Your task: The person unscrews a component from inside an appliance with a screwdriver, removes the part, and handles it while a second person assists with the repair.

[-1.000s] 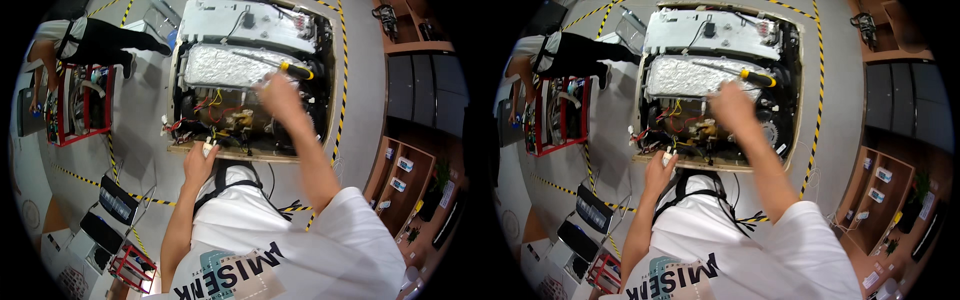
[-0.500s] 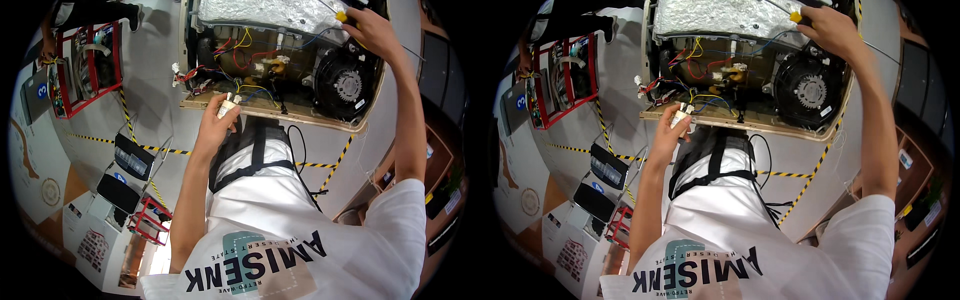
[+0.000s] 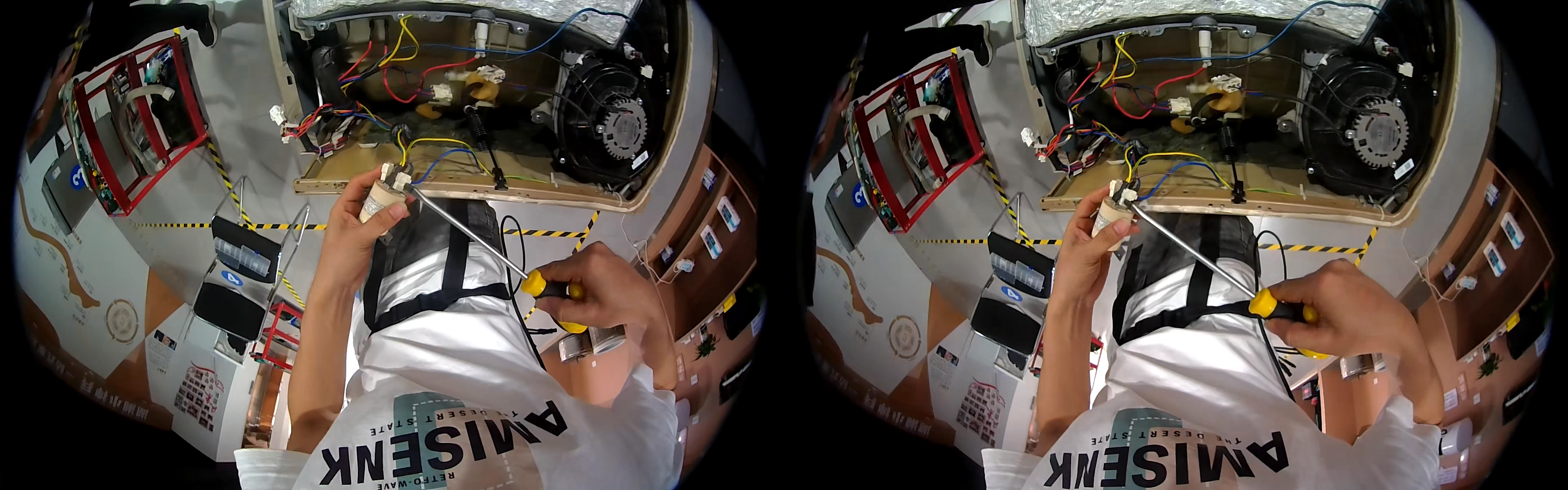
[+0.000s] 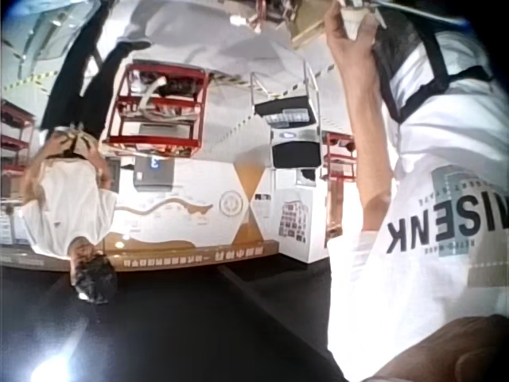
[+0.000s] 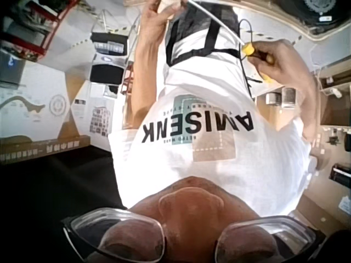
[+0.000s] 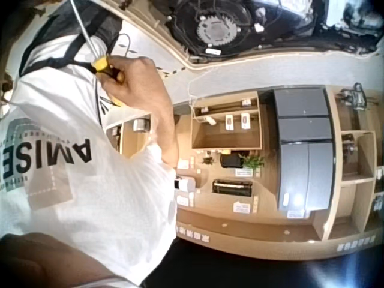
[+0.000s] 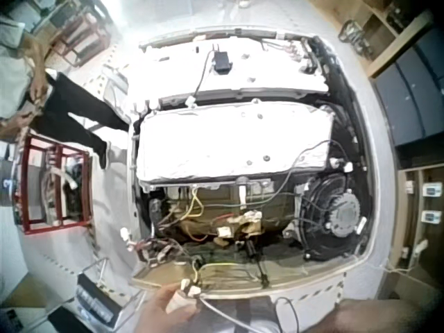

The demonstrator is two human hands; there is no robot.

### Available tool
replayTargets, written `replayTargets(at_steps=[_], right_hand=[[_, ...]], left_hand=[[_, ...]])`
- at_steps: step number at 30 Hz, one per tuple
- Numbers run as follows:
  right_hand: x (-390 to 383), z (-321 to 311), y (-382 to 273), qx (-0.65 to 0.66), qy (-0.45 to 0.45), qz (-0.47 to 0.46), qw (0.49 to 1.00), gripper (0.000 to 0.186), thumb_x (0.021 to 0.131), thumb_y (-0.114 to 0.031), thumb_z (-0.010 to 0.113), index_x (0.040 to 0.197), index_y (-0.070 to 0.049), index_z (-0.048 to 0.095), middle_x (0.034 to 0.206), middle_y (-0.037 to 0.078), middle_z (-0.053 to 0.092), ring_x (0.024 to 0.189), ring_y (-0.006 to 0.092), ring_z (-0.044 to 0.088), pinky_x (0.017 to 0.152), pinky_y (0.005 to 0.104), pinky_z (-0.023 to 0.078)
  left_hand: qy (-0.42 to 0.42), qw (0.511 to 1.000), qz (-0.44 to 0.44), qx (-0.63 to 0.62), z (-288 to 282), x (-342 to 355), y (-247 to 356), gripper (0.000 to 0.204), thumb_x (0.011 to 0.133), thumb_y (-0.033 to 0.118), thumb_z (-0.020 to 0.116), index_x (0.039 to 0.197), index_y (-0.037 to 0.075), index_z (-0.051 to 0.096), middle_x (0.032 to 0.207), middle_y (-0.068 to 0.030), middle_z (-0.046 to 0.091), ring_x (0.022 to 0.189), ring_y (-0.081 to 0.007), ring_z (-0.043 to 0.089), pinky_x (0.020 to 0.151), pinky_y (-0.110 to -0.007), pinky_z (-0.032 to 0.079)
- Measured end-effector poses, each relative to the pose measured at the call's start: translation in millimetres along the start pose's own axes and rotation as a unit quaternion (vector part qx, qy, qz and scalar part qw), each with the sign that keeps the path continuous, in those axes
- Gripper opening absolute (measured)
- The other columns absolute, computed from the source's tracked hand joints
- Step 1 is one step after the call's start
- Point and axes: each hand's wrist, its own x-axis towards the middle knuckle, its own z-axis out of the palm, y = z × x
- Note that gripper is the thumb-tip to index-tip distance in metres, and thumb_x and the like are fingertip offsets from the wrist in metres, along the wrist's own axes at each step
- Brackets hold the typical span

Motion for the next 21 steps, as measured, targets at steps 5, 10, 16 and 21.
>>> replayTargets(at_steps=[5, 10, 16, 21], right_hand=[[7, 2, 6, -0.028, -0.009, -0.011, 1.000, 0.026, 0.083, -0.026, 0.069, 0.094, -0.002, 0.071, 0.071, 0.016, 0.066, 0.065, 0.0357, 0.064, 0.063, 0.0415, 0.050], [8, 3, 8, -0.034, -0.014, -0.003, 0.999, 0.026, 0.084, -0.028, 0.068, 0.094, -0.003, 0.072, 0.071, 0.016, 0.067, 0.066, 0.0359, 0.064, 0.065, 0.0424, 0.050], [10, 0, 8, -0.056, 0.022, -0.020, 0.998, 0.027, 0.084, -0.029, 0.069, 0.094, -0.005, 0.072, 0.071, 0.015, 0.067, 0.068, 0.0358, 0.065, 0.066, 0.0431, 0.050], [11, 0, 2, -0.082, 0.029, -0.019, 0.996, 0.024, 0.084, -0.029, 0.070, 0.092, -0.006, 0.071, 0.072, 0.013, 0.068, 0.070, 0.0353, 0.065, 0.067, 0.0437, 0.050]], left_hand=[[-0.001, 1.000, 0.003, -0.009, -5, 1, -4, 0.059, 0.083, 0.009, 0.078, 0.136, 0.004, 0.051, 0.116, -0.0076, 0.064, 0.103, -0.0189, 0.064, 0.091, -0.035, 0.054], [-0.013, 1.000, -0.010, -0.023, -6, 2, -2, 0.055, 0.087, 0.012, 0.074, 0.135, 0.002, 0.051, 0.117, -0.0108, 0.064, 0.101, -0.0203, 0.065, 0.088, -0.034, 0.055], [-0.047, 0.998, -0.036, -0.035, -8, 5, 3, 0.044, 0.096, 0.029, 0.062, 0.130, 0.002, 0.055, 0.101, -0.0157, 0.068, 0.076, -0.0185, 0.063, 0.067, -0.028, 0.052], [-0.032, 0.998, -0.043, -0.027, -3, 4, 6, 0.043, 0.100, 0.038, 0.055, 0.123, 0.002, 0.057, 0.092, -0.0153, 0.067, 0.061, -0.0159, 0.055, 0.057, -0.025, 0.044]])
